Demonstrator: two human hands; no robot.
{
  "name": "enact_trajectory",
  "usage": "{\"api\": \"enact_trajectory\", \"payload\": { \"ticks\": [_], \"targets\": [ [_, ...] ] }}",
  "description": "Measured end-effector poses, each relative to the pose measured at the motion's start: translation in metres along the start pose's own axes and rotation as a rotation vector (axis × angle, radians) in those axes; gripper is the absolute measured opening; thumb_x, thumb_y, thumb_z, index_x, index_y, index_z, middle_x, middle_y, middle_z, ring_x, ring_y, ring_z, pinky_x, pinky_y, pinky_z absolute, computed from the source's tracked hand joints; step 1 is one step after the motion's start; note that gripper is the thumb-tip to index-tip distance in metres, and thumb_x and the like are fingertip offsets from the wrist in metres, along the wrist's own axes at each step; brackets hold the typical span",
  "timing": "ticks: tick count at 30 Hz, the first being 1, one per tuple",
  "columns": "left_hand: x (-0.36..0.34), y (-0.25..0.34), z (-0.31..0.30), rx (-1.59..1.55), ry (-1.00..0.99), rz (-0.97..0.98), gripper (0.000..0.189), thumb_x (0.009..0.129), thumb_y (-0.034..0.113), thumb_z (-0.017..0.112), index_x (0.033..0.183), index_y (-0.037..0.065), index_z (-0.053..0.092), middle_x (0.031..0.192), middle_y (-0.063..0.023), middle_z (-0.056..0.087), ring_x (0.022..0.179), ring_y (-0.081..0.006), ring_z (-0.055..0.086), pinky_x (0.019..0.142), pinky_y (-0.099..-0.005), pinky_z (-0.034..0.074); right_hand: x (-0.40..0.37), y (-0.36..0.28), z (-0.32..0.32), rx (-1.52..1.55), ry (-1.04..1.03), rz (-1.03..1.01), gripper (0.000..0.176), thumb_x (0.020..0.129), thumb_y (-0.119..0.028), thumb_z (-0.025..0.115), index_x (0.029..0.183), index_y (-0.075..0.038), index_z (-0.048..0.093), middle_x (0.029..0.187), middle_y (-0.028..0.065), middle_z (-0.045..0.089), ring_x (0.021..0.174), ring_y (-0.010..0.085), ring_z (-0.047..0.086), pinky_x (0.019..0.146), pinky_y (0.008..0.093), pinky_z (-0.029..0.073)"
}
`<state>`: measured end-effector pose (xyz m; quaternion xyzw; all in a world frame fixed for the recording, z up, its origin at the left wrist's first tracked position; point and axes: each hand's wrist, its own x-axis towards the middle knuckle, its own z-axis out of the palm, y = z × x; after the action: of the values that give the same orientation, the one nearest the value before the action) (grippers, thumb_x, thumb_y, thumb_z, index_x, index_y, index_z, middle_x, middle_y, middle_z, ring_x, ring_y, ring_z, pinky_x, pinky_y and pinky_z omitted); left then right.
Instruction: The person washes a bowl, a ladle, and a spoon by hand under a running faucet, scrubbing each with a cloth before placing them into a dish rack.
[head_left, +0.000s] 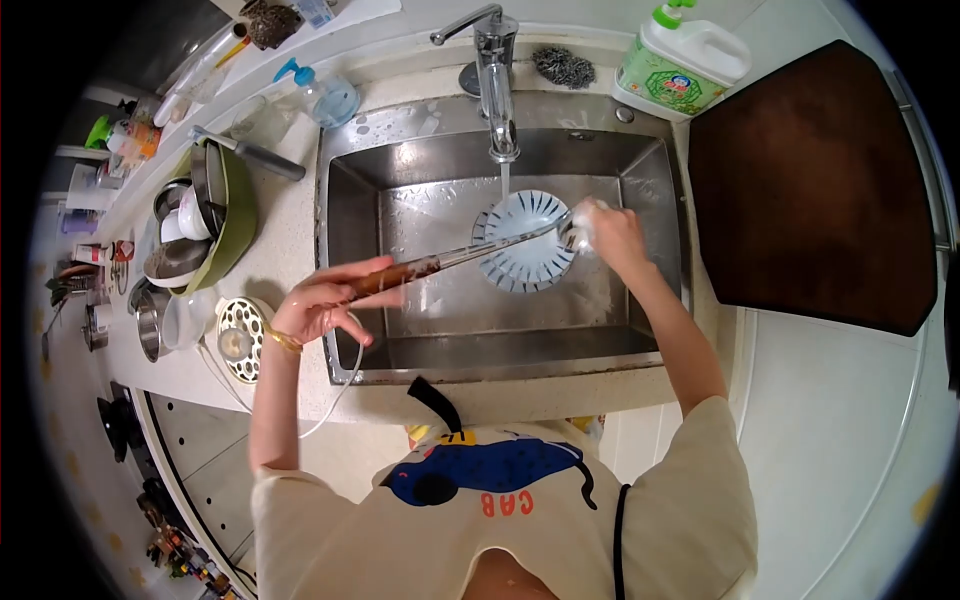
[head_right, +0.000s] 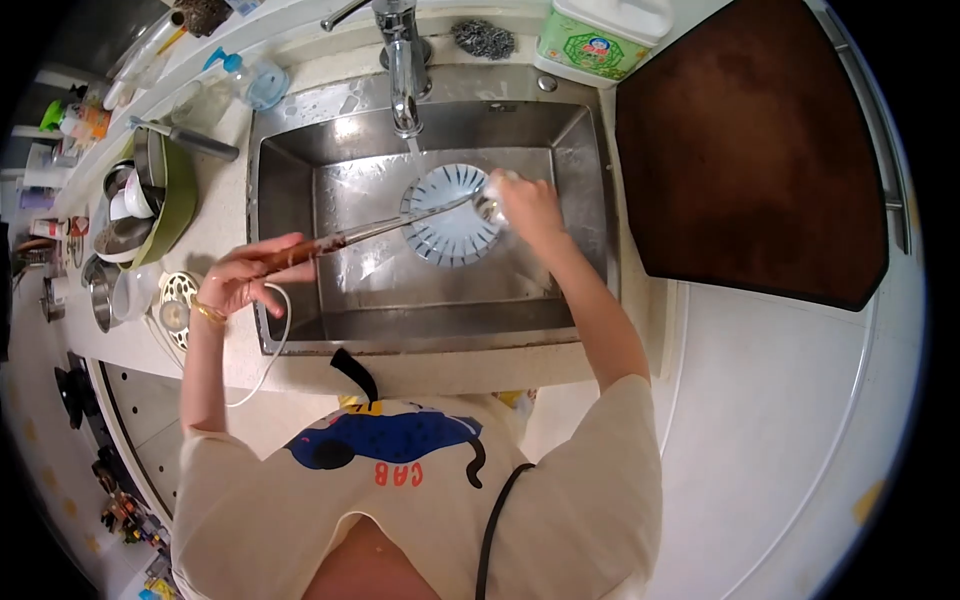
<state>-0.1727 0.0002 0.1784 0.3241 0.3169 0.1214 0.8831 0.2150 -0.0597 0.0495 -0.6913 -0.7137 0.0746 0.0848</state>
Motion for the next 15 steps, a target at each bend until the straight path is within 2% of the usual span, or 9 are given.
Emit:
{"api": "enact_trajectory", "payload": {
  "ticks": [3, 4, 5, 6, 8, 10, 12, 14, 15],
  "targets": [
    [0.007, -0.018, -0.016, 0.071, -0.057, -0.219, 0.049, 0.081, 0.006, 0.043, 0.127, -0.005, 0.033, 0.117, -0.0243, 0.047, 0.080, -0.0269, 0.062, 0.049, -0.0238, 0.053, 0.000, -0.007, -0.006, 0.144, 0.221, -0.101, 0.031, 0.065, -0.003, 0.061, 0.095, -0.011, 0.059, 0.078, 0.0111, 0.063, 0.073, 0.0280, 0.062, 0.065, 0.0362, 0.049],
    [0.014, -0.026, -0.018, 0.262, -0.070, -0.328, 0.039, 0.081, 0.010, 0.049, 0.117, -0.004, 0.042, 0.101, -0.0190, 0.053, 0.071, -0.0249, 0.059, 0.044, -0.0252, 0.048, 0.000, -0.010, -0.006, 0.271, 0.327, -0.121, 0.027, 0.067, -0.002, 0.060, 0.093, -0.011, 0.060, 0.081, 0.0119, 0.063, 0.075, 0.0274, 0.062, 0.067, 0.0345, 0.049],
    [0.020, -0.034, -0.019, 0.456, -0.084, -0.436, 0.030, 0.081, 0.013, 0.055, 0.108, -0.002, 0.050, 0.085, -0.0137, 0.059, 0.063, -0.0229, 0.057, 0.039, -0.0266, 0.043, 0.002, -0.010, -0.005, 0.272, 0.325, -0.124, 0.027, 0.067, -0.002, 0.060, 0.093, -0.011, 0.060, 0.081, 0.0119, 0.063, 0.075, 0.0274, 0.062, 0.067, 0.0345, 0.049],
    [0.025, -0.045, -0.019, 0.454, -0.084, -0.435, 0.030, 0.081, 0.013, 0.055, 0.108, -0.002, 0.050, 0.085, -0.0137, 0.059, 0.063, -0.0229, 0.057, 0.039, -0.0266, 0.043, 0.004, -0.007, -0.003, 0.497, 0.214, -0.001, 0.030, 0.069, -0.002, 0.059, 0.098, -0.010, 0.058, 0.084, 0.0114, 0.064, 0.077, 0.0247, 0.063, 0.068, 0.0325, 0.050],
    [0.029, -0.068, -0.013, 1.262, 0.117, 0.103, 0.024, 0.078, 0.021, 0.063, 0.086, 0.002, 0.051, 0.066, -0.0150, 0.057, 0.049, -0.0247, 0.047, 0.043, -0.0319, 0.040, 0.005, 0.005, -0.005, 0.716, 0.098, 0.129, 0.033, 0.071, -0.003, 0.058, 0.103, -0.008, 0.055, 0.087, 0.0109, 0.064, 0.080, 0.0220, 0.063, 0.070, 0.0306, 0.050],
    [0.024, -0.072, 0.000, 1.372, 0.240, 0.105, 0.023, 0.077, 0.023, 0.063, 0.080, 0.003, 0.051, 0.060, -0.0173, 0.054, 0.049, -0.0316, 0.051, 0.051, -0.0385, 0.044, 0.002, 0.023, -0.009, 1.577, -0.198, 0.243, 0.042, 0.074, -0.008, 0.059, 0.113, -0.004, 0.047, 0.099, 0.0136, 0.061, 0.085, 0.0196, 0.062, 0.071, 0.0295, 0.050],
    [0.021, -0.083, -0.009, 1.614, 0.366, 0.183, 0.018, 0.077, 0.021, 0.061, 0.080, 0.007, 0.051, 0.059, -0.0156, 0.056, 0.056, -0.0360, 0.055, 0.052, -0.0396, 0.045, 0.010, 0.033, 0.000, 1.540, -0.227, 0.353, 0.043, 0.075, -0.014, 0.060, 0.114, -0.004, 0.045, 0.100, 0.0139, 0.059, 0.086, 0.0207, 0.061, 0.073, 0.0304, 0.050],
    [0.019, -0.088, -0.005, 1.697, 0.368, 0.140, 0.015, 0.076, 0.019, 0.060, 0.081, 0.010, 0.050, 0.061, -0.0138, 0.058, 0.062, -0.0328, 0.059, 0.053, -0.0408, 0.046, 0.016, 0.047, 0.024, 1.468, -0.284, 0.574, 0.049, 0.078, -0.027, 0.061, 0.116, -0.004, 0.041, 0.101, 0.0144, 0.055, 0.087, 0.0230, 0.059, 0.076, 0.0320, 0.050],
    [0.020, -0.089, -0.004, 1.770, 0.403, 0.164, 0.015, 0.075, 0.019, 0.061, 0.082, 0.011, 0.051, 0.060, -0.0126, 0.058, 0.060, -0.0316, 0.059, 0.052, -0.0403, 0.046, 0.021, 0.058, 0.054, 1.370, -0.386, 0.826, 0.041, 0.076, -0.035, 0.060, 0.100, -0.003, 0.054, 0.098, 0.0108, 0.057, 0.083, 0.0195, 0.060, 0.067, 0.0276, 0.049]
  ]
}}
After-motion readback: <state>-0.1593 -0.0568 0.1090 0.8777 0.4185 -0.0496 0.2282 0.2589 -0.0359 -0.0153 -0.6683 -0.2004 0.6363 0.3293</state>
